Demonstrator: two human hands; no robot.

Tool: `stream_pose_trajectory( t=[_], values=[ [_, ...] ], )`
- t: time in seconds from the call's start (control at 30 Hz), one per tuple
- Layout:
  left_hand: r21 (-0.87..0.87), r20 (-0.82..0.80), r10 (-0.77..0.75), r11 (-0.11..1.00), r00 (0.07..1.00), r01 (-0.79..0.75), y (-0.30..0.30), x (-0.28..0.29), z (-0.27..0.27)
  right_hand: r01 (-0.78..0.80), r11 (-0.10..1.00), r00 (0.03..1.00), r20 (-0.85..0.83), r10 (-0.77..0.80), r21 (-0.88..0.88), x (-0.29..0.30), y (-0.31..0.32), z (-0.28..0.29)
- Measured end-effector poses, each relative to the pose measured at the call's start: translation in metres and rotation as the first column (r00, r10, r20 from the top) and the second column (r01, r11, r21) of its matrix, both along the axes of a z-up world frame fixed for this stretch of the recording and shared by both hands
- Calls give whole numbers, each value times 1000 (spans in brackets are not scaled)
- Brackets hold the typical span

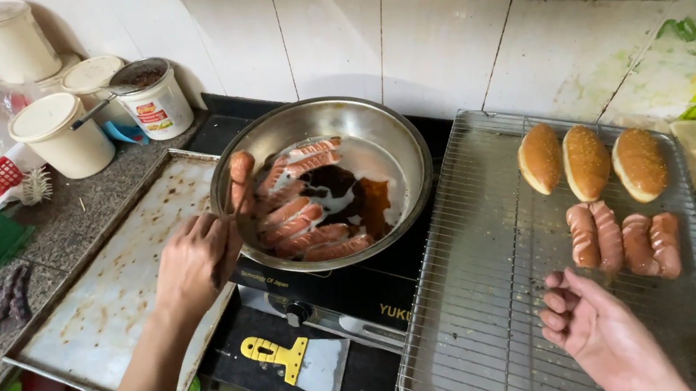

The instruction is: Frying sausages in a pan and transferring them to a cooling rack.

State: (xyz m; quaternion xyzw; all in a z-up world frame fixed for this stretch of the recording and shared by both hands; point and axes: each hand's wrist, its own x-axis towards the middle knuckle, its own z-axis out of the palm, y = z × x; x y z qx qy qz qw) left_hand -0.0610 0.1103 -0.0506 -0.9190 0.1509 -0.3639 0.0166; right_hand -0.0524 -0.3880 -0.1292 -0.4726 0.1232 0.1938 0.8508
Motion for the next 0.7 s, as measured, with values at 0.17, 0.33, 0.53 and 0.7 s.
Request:
stream_pose_trajectory(
  t=[0.17, 0.33, 0.53, 0.7],
  values=[
    [-102, -14, -38, 994, 999, 36, -8, -4, 7, -23, 998, 1000, 11, 23, 64, 3, -3, -10],
    [-39, -33, 11, 999, 999, -12, -6, -6, 8, -24, 996, 999, 28, 21, 81, 3, -2, -9],
    [61, -59, 52, 997, 997, -49, 2, -2, -7, -28, 997, 1000, 0, 28, 73, 0, -2, -9],
    [-140, 15, -39, 989, 999, 41, -15, -7, 9, -5, 998, 1000, -4, 6, 61, 1, -2, -11]
  ],
)
